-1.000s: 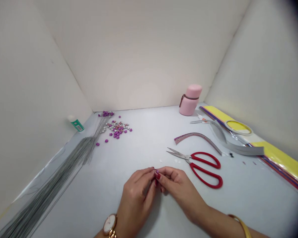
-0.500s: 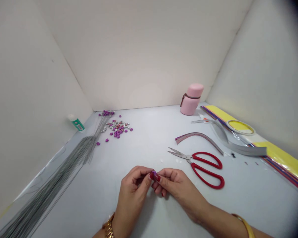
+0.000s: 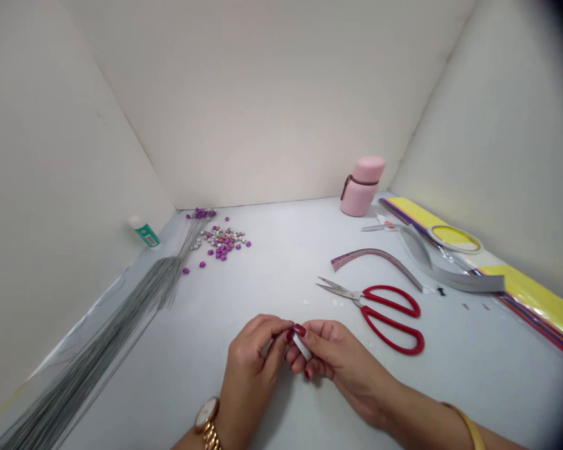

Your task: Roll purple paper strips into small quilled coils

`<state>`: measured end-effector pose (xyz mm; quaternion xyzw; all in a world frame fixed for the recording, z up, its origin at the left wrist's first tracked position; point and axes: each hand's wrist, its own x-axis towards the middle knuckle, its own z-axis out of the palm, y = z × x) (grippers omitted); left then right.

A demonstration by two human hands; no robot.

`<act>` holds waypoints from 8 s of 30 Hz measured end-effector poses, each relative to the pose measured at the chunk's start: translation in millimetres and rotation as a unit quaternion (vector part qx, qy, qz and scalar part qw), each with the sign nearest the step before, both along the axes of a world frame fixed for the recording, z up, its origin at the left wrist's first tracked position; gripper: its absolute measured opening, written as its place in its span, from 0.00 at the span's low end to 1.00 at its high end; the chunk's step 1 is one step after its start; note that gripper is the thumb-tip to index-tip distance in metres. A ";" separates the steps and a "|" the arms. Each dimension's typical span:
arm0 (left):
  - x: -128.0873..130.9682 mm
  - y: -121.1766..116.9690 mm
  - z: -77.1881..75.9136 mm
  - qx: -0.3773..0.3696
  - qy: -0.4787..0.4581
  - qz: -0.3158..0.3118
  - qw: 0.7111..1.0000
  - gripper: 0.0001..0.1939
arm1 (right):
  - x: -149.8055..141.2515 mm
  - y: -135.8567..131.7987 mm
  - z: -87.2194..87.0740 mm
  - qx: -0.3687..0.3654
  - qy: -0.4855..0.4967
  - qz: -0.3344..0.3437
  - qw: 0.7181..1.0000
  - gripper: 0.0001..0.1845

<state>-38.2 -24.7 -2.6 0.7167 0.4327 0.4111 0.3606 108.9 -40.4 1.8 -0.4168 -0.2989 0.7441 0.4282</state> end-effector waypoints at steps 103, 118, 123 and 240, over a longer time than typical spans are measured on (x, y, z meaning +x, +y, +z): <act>4.4 4.0 -5.4 -0.202 -0.122 0.033 0.971 0.08 | 0.7 3.7 -2.3 0.010 -0.035 -0.049 0.998 0.08; 5.2 3.4 -1.4 -0.206 -0.093 0.068 0.972 0.06 | 0.6 4.5 -4.5 0.067 -0.203 -0.035 0.976 0.09; 1.8 0.7 0.1 -0.069 0.011 0.049 0.996 0.05 | -1.4 3.4 -2.4 0.073 -0.183 -0.043 0.979 0.06; 6.2 5.7 1.0 -0.246 -0.186 -0.006 0.951 0.02 | 7.6 5.6 -1.4 0.130 -0.144 0.023 0.981 0.16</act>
